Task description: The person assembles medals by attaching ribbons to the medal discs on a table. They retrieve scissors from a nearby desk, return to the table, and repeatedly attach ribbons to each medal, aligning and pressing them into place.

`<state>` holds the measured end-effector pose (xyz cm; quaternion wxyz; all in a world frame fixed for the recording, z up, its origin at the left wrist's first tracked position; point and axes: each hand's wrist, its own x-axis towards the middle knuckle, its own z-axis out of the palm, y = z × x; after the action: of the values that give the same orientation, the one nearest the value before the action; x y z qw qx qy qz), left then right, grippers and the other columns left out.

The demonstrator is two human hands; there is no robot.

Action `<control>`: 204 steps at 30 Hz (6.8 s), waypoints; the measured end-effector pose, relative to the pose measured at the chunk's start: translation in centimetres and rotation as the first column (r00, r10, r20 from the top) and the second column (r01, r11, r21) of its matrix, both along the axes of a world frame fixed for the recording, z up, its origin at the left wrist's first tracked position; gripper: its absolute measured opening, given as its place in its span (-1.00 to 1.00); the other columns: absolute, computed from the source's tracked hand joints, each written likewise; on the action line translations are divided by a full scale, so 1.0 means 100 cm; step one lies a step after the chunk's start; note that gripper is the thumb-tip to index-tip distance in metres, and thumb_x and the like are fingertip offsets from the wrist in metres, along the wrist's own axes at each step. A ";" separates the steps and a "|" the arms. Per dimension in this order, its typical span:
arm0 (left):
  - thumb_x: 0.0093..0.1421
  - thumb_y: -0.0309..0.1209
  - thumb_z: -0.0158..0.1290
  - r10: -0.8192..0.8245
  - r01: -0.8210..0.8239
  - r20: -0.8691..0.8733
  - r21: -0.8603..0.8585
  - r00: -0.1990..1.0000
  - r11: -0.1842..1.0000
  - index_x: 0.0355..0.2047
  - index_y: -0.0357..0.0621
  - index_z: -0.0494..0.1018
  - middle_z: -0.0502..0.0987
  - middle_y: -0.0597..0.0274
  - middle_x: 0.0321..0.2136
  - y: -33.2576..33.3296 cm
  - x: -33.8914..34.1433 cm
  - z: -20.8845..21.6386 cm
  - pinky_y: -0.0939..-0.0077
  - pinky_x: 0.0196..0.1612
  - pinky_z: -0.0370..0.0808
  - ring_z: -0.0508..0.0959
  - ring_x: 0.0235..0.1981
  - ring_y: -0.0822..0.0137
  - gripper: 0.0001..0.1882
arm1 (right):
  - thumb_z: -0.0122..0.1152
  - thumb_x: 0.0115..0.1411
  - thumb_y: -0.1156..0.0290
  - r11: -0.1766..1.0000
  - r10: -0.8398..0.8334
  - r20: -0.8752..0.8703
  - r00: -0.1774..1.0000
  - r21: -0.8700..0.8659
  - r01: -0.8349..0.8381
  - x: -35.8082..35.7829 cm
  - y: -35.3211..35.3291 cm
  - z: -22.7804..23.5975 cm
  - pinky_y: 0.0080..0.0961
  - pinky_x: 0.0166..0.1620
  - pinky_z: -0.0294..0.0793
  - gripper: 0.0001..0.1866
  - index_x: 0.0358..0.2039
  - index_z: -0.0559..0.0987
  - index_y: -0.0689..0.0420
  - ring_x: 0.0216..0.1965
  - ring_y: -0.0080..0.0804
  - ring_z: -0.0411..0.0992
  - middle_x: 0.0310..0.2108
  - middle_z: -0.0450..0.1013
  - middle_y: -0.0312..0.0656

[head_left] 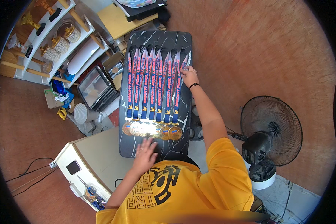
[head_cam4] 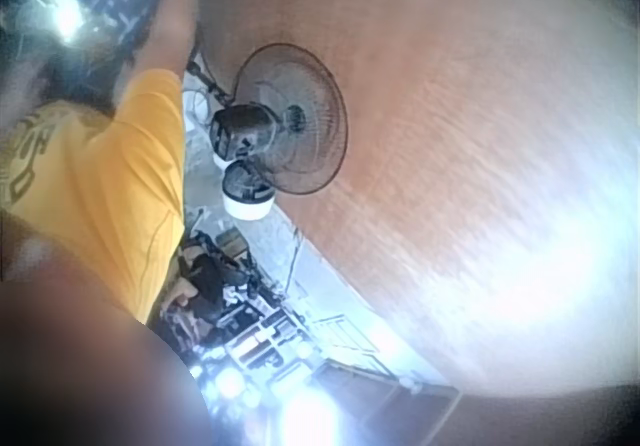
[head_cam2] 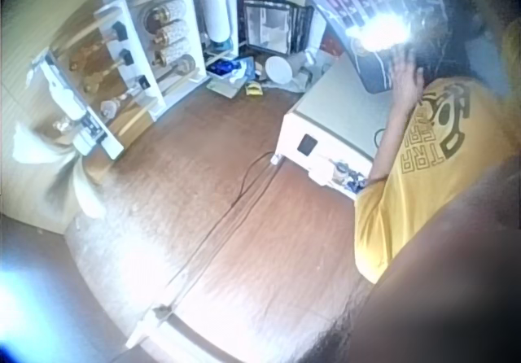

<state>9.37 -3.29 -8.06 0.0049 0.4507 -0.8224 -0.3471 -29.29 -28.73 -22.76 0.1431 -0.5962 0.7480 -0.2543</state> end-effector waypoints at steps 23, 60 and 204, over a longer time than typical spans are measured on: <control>0.30 -0.21 -0.04 -0.492 0.496 0.223 0.045 0.841 0.867 0.33 -0.27 0.10 -0.01 -0.07 0.39 -0.003 -0.101 -0.074 0.02 0.40 -0.04 -0.02 0.40 -0.14 -0.33 | 0.43 -0.09 0.48 0.861 0.485 -0.043 0.873 0.199 -0.469 -0.007 0.002 0.027 -0.24 0.16 0.32 -0.58 -0.14 0.62 -0.03 0.13 -0.15 0.30 -0.04 0.40 -0.23; 0.25 -0.26 0.03 -0.412 0.406 0.128 0.071 0.902 0.911 0.31 -0.26 0.14 0.04 -0.13 0.36 0.001 -0.105 -0.083 -0.03 0.37 0.04 0.02 0.37 -0.22 -0.33 | 0.15 0.14 0.33 0.791 0.607 -0.511 0.609 0.467 -0.396 0.018 -0.019 0.048 -0.03 0.07 0.30 -0.72 -0.14 0.68 -0.03 0.15 -0.23 0.27 0.04 0.38 -0.20; 0.20 -0.21 0.03 -0.289 0.330 0.266 -0.125 0.920 0.936 0.34 -0.18 0.10 -0.01 0.06 0.40 -0.045 -0.130 -0.101 -0.29 0.35 -0.17 -0.03 0.42 0.04 -0.26 | 0.42 0.06 0.20 0.892 -0.443 0.255 0.859 0.219 0.395 0.061 0.076 -0.015 -0.39 -0.66 0.43 -0.64 -0.37 0.49 0.20 -0.75 -0.33 0.46 -0.63 0.51 -0.12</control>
<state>-3.62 -7.76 -18.15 -0.1132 0.3517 -0.9039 -0.2154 -23.22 -21.15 -24.27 0.2423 -0.3600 0.8474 -0.3060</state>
